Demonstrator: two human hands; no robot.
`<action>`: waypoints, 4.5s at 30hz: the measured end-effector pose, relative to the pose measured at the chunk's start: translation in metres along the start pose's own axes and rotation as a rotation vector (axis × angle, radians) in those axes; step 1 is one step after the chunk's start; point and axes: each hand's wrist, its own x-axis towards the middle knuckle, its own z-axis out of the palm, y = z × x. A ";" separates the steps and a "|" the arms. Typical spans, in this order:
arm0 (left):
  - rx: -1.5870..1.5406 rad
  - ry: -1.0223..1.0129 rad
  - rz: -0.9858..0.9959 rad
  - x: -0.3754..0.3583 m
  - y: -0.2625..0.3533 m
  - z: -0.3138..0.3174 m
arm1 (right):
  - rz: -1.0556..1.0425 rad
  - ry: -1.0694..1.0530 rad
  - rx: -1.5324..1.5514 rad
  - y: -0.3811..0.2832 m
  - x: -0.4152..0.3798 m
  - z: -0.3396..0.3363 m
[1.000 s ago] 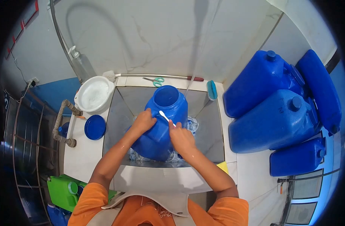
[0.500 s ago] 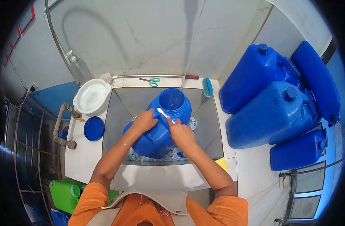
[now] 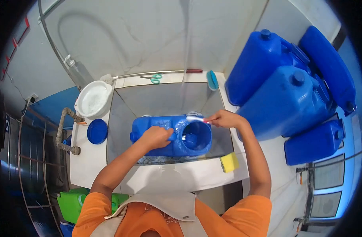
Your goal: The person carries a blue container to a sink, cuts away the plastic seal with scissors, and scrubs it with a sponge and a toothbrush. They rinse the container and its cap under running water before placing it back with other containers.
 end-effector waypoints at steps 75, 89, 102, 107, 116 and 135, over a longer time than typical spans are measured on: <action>0.016 0.358 0.145 -0.051 0.063 0.002 | 0.022 0.430 -0.174 -0.093 -0.079 0.147; -0.995 0.383 -0.434 -0.003 0.004 -0.017 | -0.053 0.528 -0.322 -0.086 -0.054 0.166; -1.566 0.394 -0.440 0.211 -0.061 0.032 | 0.087 0.253 -0.525 -0.092 -0.090 0.114; -1.576 0.566 -0.582 0.230 -0.058 0.075 | -0.205 0.352 -0.775 -0.087 -0.048 0.137; -1.778 0.307 -0.528 0.228 -0.084 0.100 | -0.292 0.247 -0.841 -0.094 -0.034 0.108; -1.741 -0.309 -0.193 0.160 -0.052 0.026 | 0.095 -0.038 -0.524 -0.099 -0.053 0.045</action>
